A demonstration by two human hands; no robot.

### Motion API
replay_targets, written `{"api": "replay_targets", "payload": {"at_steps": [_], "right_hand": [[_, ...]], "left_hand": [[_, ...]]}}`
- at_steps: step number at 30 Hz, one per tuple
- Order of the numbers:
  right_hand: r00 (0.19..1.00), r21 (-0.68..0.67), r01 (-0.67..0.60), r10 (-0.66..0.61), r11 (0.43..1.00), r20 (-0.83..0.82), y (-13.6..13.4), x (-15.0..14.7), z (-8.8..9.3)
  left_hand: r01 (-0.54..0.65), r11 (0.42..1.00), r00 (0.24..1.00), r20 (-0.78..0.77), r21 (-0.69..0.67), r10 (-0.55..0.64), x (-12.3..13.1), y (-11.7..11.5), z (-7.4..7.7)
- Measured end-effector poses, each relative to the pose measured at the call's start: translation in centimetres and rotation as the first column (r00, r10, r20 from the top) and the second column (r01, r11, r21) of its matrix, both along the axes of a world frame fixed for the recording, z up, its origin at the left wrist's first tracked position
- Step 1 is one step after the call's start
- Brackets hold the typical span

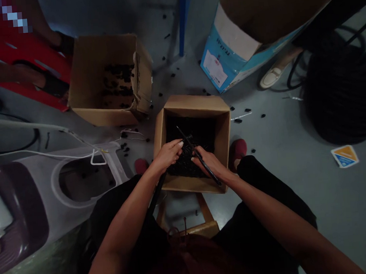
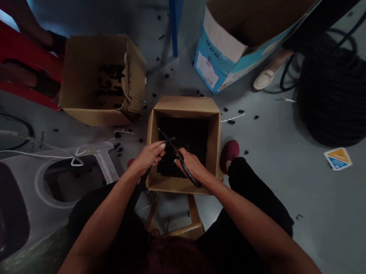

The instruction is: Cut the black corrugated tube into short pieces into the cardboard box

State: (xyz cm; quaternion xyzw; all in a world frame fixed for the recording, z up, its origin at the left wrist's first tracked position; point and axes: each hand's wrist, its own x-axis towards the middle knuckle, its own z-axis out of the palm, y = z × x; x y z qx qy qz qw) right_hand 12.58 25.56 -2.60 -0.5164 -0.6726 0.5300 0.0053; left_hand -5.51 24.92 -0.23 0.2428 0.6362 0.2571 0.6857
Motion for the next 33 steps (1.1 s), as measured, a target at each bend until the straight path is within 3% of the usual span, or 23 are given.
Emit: {"api": "replay_targets", "payload": {"at_steps": [6,17,28,33], "right_hand": [[0.999,-0.022,-0.044,0.045,0.999,0.013,0.3,0.1,0.6],[0.997,-0.058,-0.053,0.056,0.997,0.056,-0.4,0.5,-0.1],[0.999,-0.027,-0.034,0.033,0.999,-0.018,-0.8,0.8,-1.7],[0.999,-0.042,-0.049,0.050,0.998,0.020,-0.3,0.7,-1.2]], "left_hand": [[-0.005,1.000,1.000,0.003,-0.022,0.005,0.0,0.1,-0.3],[-0.004,0.998,1.000,0.011,-0.061,0.005,0.3,-0.1,-0.7],[0.124,0.991,0.991,-0.059,0.042,-0.121,0.2,-0.4,-1.0],[0.111,0.993,0.992,-0.047,-0.039,-0.113,0.5,-0.3,-0.7]]}}
